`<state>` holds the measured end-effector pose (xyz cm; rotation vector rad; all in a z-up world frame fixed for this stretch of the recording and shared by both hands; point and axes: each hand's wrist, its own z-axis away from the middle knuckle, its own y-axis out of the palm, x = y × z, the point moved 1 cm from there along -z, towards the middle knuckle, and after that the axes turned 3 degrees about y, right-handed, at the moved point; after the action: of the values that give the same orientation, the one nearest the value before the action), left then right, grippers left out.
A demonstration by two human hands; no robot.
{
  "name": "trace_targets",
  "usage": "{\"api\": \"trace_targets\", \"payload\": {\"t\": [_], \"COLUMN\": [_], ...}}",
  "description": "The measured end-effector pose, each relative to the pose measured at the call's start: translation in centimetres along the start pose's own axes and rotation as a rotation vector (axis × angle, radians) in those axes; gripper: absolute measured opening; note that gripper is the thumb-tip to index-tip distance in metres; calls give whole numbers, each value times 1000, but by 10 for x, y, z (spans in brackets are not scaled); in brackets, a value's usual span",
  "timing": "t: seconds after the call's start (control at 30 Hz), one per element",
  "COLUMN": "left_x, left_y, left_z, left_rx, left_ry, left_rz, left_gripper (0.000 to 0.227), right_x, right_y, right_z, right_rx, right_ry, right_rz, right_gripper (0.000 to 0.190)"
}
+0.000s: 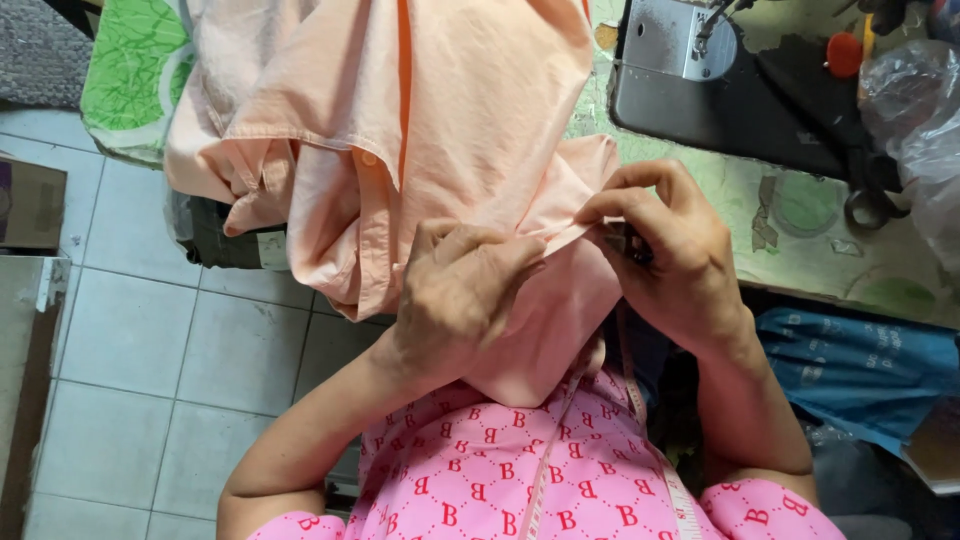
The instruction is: A person uses a seam ripper or needle to carefully remove stitches from a pink shirt at a sewing station.
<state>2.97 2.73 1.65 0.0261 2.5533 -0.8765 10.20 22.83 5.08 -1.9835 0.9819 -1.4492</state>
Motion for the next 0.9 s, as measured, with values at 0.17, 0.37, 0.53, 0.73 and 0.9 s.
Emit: {"api": "trace_targets", "payload": {"t": [0.17,0.37,0.53,0.73,0.9], "left_x": [4,8,-3,-17,-20], "left_y": [-8,-16,-19,-20,-19], "left_z": [-13,-17,-19,-21,-11], "left_rx": [57,144,136,175,200], "left_ry": [-262,-411,-257,-128,-109], "left_rz": [236,320,219,78,59], "left_gripper": [6,6,7,13,11], "right_x": [-3,1,11,2,-1], "right_y": [2,0,-3,7,12], "right_z": [-11,-14,-3,23,22], "right_rx": [-17,-29,-89,-154,-103], "right_ry": [-11,-15,15,199,200], "right_rz": [-61,-115,-141,-285,-399], "right_gripper": [8,9,9,7,22]}}
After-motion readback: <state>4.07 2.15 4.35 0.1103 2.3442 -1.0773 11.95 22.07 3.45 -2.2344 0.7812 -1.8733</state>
